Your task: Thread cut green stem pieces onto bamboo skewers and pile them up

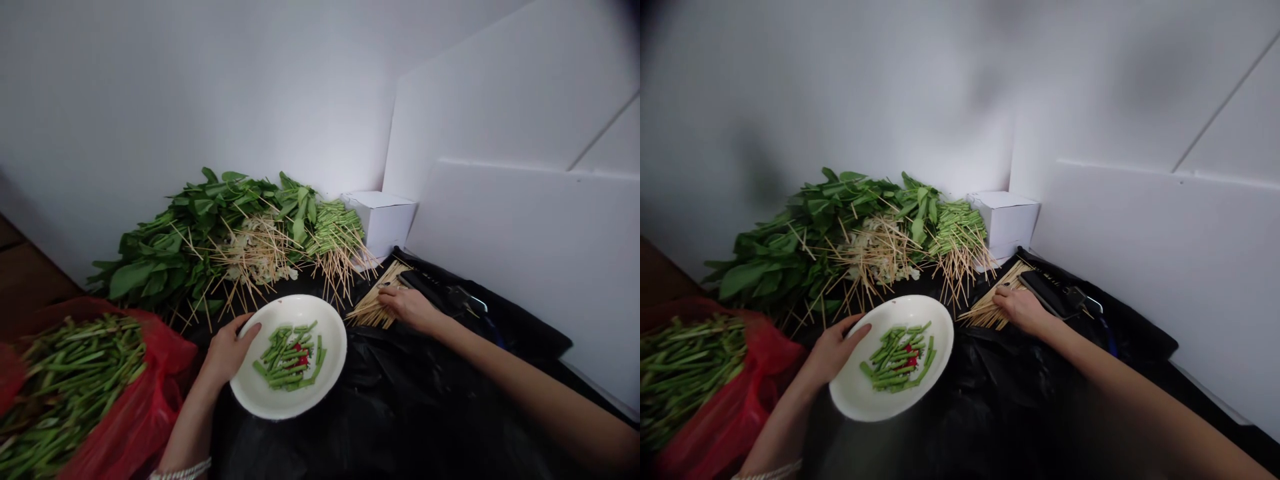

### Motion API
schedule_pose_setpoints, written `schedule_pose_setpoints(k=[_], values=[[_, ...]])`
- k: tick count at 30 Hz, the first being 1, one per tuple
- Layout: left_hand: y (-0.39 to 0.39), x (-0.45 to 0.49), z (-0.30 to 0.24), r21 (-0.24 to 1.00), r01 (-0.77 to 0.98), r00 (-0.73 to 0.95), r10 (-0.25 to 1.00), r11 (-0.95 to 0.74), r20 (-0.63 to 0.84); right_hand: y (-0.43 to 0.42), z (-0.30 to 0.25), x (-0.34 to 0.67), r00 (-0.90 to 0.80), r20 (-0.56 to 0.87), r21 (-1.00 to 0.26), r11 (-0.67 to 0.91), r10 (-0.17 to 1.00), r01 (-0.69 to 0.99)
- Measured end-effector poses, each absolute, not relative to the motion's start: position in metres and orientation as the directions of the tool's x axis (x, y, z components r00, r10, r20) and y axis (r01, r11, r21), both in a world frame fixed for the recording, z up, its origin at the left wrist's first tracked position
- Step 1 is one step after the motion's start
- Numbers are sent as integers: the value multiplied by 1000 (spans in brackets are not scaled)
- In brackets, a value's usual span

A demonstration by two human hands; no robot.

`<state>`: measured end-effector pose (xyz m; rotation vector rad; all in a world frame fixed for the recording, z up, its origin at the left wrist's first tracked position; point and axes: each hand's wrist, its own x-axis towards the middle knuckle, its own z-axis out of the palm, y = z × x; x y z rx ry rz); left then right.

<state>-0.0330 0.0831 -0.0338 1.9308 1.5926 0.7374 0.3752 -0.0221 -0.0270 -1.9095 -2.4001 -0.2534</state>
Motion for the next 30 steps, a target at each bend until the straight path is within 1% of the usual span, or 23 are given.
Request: schedule_pose_setpoints(k=[4,5,7,9,10,11,13,15,17,18,19,21,23,24,25,27,29,30], values=[[85,-34,-38,730,654,155,980,-197,125,-23,-20,364,-224,214,65,215,951,974],[85,-35,-38,744,640,153,980,-194,124,-22,-18,361,-231,243,42,227,942,973],[85,-35,-39,759,625,145,983,-182,117,-20,-10,352,-262,346,-52,297,901,954],[84,-34,-38,752,633,132,983,-183,128,-21,3,341,-283,502,-176,417,817,892],[84,-34,-37,744,642,127,982,-188,138,-23,12,335,-282,574,-217,475,769,853],[84,-34,-37,737,647,122,981,-192,149,-27,23,329,-270,636,-244,520,723,819],[84,-34,-37,744,639,118,981,-196,157,-34,45,317,-213,719,-282,558,661,780],[84,-35,-38,767,612,126,981,-192,145,-41,64,307,-117,753,-371,565,647,737],[86,-36,-39,784,594,130,983,-181,128,-41,70,301,-27,757,-457,558,653,693],[86,-37,-40,786,592,128,984,-177,126,-39,67,300,-16,737,-490,552,675,675],[86,-37,-40,788,590,125,984,-178,129,-35,61,300,-19,712,-518,543,702,661],[84,-36,-38,787,587,120,982,-190,147,-28,45,299,-100,603,-546,501,792,672],[80,-34,-35,783,589,126,980,-201,157,-23,30,296,-218,487,-517,480,846,709],[78,-32,-34,776,595,137,978,-208,157,-23,27,293,-257,463,-485,485,848,728],[76,-31,-33,769,599,147,975,-223,168,-23,26,288,-278,465,-449,495,840,744],[74,-30,-31,767,599,141,973,-231,184,-25,32,277,-283,524,-390,522,803,759],[74,-30,-32,774,588,138,973,-232,187,-24,41,262,-298,562,-364,554,772,749],[74,-30,-33,782,578,133,972,-233,192,-22,44,254,-341,545,-356,579,766,734]])
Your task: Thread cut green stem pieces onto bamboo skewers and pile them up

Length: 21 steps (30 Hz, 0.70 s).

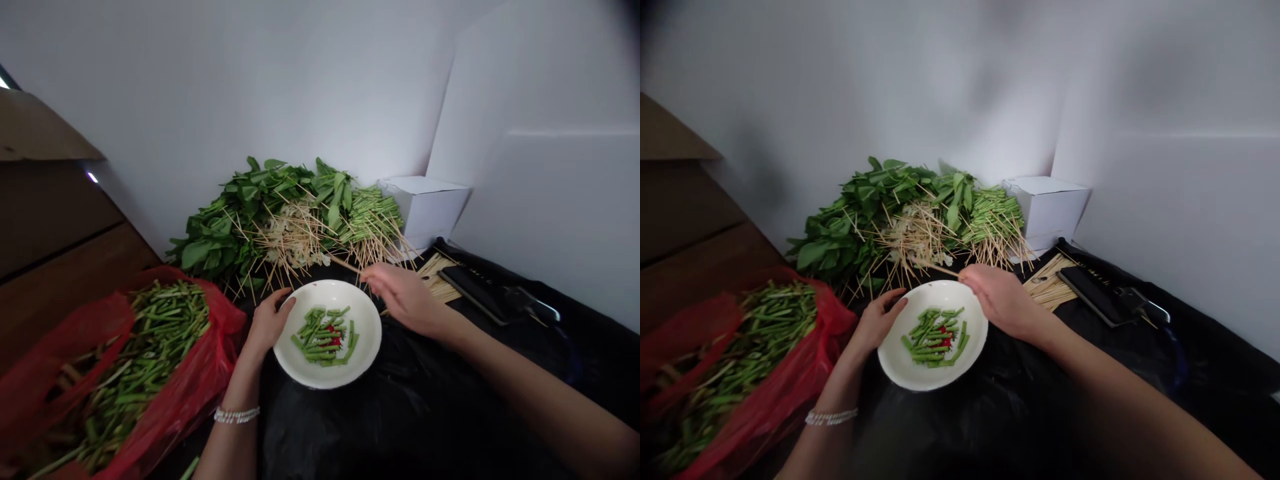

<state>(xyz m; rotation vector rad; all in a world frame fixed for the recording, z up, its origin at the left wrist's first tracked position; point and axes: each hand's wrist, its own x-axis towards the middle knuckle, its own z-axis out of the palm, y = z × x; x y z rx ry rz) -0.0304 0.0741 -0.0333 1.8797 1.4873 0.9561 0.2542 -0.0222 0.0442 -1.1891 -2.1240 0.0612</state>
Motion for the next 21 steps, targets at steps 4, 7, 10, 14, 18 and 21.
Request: schedule_pose_setpoints(k=[4,7,10,14,18,21], values=[[77,-32,-37,814,524,97,967,-251,236,-1,36,225,-510,346,-268,604,787,750],[78,-32,-37,821,512,62,964,-252,258,17,22,211,-575,264,-253,631,775,733],[78,-32,-36,815,522,39,961,-252,273,23,13,201,-650,199,-287,678,733,677],[75,-30,-34,828,498,30,959,-258,281,16,2,185,-730,16,-315,697,683,645],[73,-28,-33,855,442,37,957,-272,286,7,-10,173,-706,-25,-193,689,708,698],[74,-29,-35,870,412,20,958,-270,287,8,-8,178,-684,17,-174,676,729,716]])
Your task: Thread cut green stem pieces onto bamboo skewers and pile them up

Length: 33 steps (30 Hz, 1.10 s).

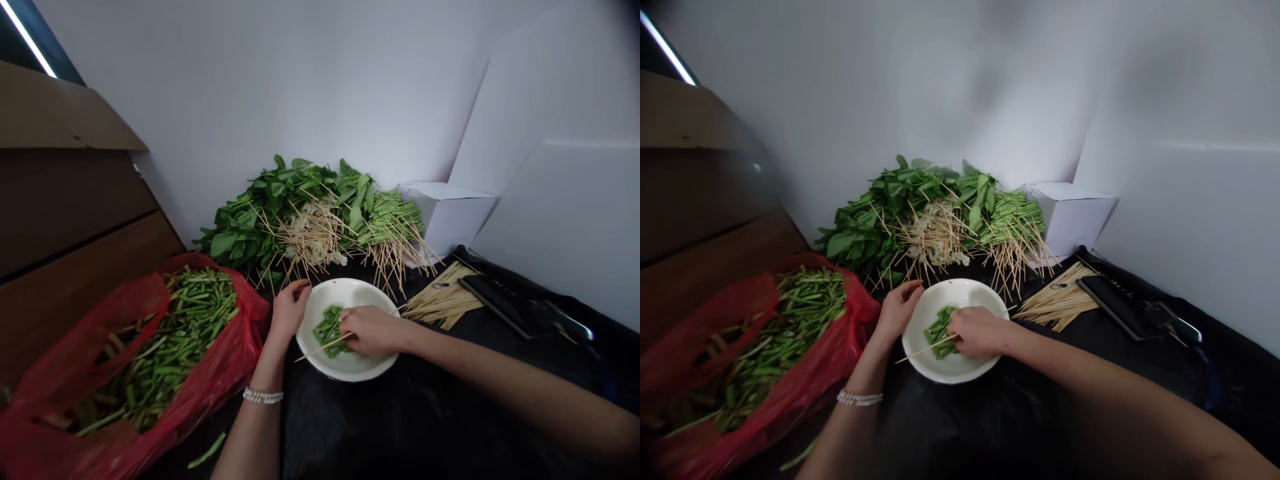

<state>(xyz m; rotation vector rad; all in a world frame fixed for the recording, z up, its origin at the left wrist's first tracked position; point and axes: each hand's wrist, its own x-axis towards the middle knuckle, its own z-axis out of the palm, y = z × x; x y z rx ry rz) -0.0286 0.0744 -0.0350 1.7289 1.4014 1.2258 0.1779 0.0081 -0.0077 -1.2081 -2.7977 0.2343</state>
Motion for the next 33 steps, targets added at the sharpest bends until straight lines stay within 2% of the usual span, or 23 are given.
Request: schedule_pose_setpoints(k=[2,8,12,16,22,26,30,33], values=[[76,-29,-36,882,393,-14,957,-262,290,13,0,188,-658,53,-236,650,751,722],[70,-28,-23,901,326,-81,941,-288,330,33,26,212,-486,187,-529,504,854,683],[57,-23,-7,947,150,55,959,-283,278,39,25,212,-462,246,-618,505,852,603],[46,-16,4,931,136,168,934,-340,316,38,17,209,-435,312,-674,520,845,525],[36,-3,7,926,100,261,908,-364,329,27,10,203,-424,418,-674,587,804,449],[33,5,7,948,-11,277,910,-319,310,20,11,200,-405,424,-671,581,810,461],[32,3,8,966,-192,272,936,-176,224,16,17,204,-396,458,-633,605,796,483],[35,-3,8,928,-372,225,968,-23,114,14,21,213,-347,476,-583,585,808,564]])
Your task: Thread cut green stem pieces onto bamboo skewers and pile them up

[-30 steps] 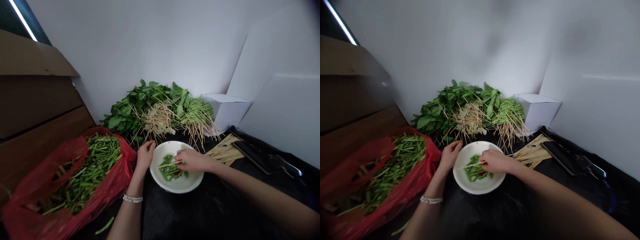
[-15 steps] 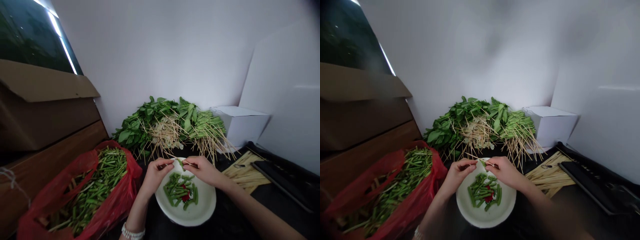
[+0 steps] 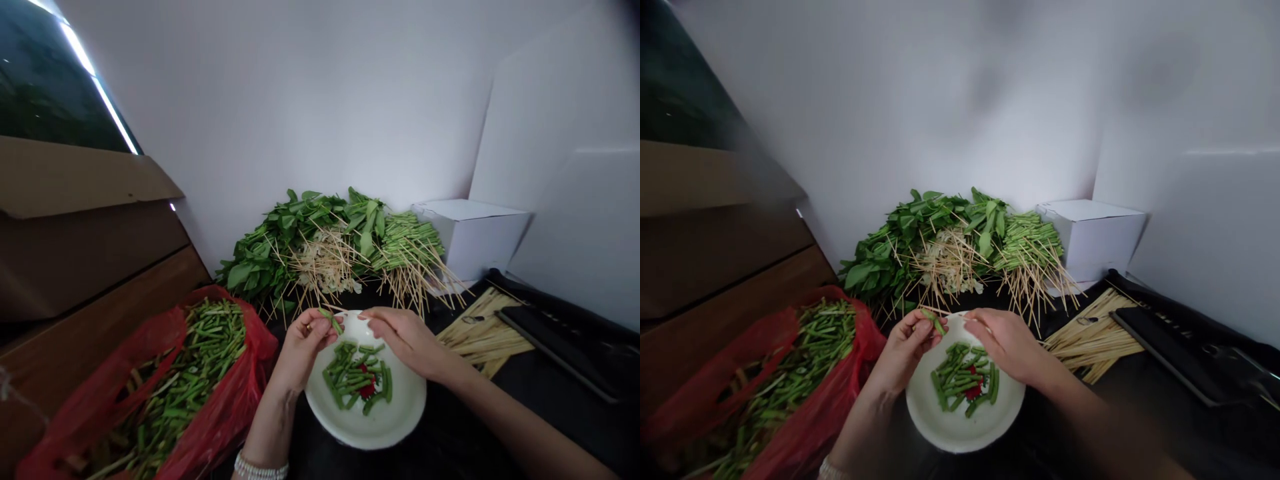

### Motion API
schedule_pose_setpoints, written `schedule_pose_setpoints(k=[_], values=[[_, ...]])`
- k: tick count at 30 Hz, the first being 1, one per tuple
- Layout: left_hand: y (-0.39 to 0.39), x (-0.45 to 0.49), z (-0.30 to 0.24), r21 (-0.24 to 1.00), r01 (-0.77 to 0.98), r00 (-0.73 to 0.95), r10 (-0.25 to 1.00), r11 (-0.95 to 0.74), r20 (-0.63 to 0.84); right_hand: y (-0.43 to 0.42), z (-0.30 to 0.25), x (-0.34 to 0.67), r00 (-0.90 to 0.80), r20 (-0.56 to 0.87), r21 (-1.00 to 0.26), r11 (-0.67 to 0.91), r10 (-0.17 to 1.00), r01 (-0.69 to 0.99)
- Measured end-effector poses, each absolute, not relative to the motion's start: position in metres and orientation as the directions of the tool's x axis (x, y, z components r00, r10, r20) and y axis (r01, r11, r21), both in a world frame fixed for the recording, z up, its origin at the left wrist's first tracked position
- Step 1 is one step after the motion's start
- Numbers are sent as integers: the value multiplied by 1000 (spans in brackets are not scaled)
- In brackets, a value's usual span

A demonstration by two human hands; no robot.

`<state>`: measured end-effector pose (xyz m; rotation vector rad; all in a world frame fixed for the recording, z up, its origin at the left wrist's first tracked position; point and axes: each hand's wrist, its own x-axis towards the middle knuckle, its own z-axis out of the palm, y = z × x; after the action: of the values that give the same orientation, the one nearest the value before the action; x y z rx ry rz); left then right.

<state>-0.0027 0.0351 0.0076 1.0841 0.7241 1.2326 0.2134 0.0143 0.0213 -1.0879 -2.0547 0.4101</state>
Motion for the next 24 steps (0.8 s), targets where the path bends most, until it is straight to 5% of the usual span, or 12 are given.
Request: schedule_pose_setpoints(k=[13,24], values=[[43,-9,1,794,-598,187,982,109,6,18,6,229,-398,640,-218,652,657,726],[44,-10,2,798,-596,157,988,92,4,19,1,228,-421,666,-136,655,616,743]])
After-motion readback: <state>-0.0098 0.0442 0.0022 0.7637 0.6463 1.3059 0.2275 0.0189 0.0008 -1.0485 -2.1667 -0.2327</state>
